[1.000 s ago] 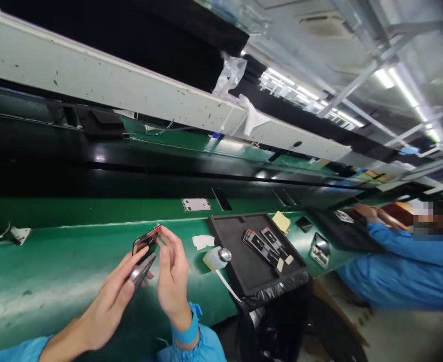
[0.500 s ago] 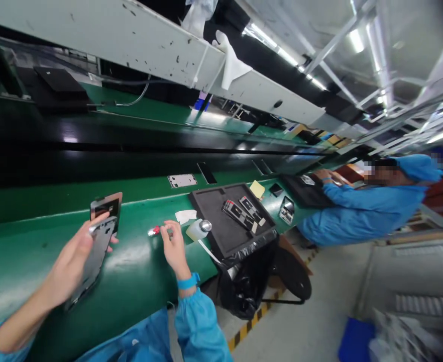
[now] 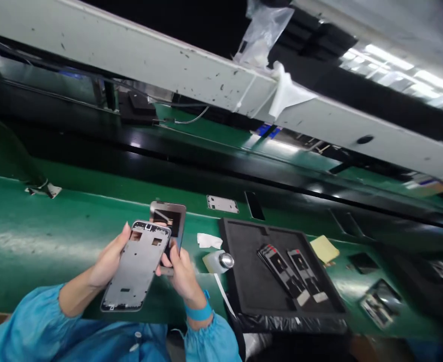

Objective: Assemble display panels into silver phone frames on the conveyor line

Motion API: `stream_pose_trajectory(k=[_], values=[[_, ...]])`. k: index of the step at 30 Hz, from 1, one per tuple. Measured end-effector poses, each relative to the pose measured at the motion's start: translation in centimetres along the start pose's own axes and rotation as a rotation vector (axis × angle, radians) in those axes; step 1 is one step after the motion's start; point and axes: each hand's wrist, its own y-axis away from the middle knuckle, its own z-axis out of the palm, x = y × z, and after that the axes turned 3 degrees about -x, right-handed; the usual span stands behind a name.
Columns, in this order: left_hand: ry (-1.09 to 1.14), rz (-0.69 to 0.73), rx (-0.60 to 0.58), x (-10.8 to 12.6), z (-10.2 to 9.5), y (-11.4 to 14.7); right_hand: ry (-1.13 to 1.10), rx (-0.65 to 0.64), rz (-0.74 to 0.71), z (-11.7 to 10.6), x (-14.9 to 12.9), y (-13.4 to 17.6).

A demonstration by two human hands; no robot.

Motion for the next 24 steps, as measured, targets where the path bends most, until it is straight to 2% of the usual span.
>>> stream_pose_trajectory(k=[2,3,5,8,11,15,17,21,24], values=[[0.04,0.07,-0.025,0.4,0.5,0.1,-0.193,-0.133,0.084,0.7,-1.8,0.3],[0.064,0.104,-0.038,0.9,0.8,0.3,-0.252,-0.151,0.114,0.8,-2.5,0.4],[0.091,0.134,-0.072,2.2,1.1,1.0,-0.322,-0.097,0.104,0.5,-3.6,0.8],[0.07,0.136,-0.144,4.2,1.2,2.2,-0.315,0.035,-0.008,-0.5,-4.3,1.8],[0.047,0.152,-0.17,5.8,0.6,2.7,-0.136,0.087,-0.148,-0.8,-4.9,2.9],[0.017,0.295,-0.075,7.2,-1.1,1.6,0.364,-0.132,-0.246,0.6,-6.8,2.8],[-0.033,0.385,-0.018,7.7,-2.2,0.6,0.522,-0.202,-0.256,1.3,-7.6,1.9],[-0.079,0.572,0.075,8.6,-3.7,-0.9,0.658,-0.218,-0.256,1.8,-8.2,0.9],[-0.105,0.658,0.113,9.2,-3.7,-0.9,0.709,-0.223,-0.249,1.5,-8.4,1.1]])
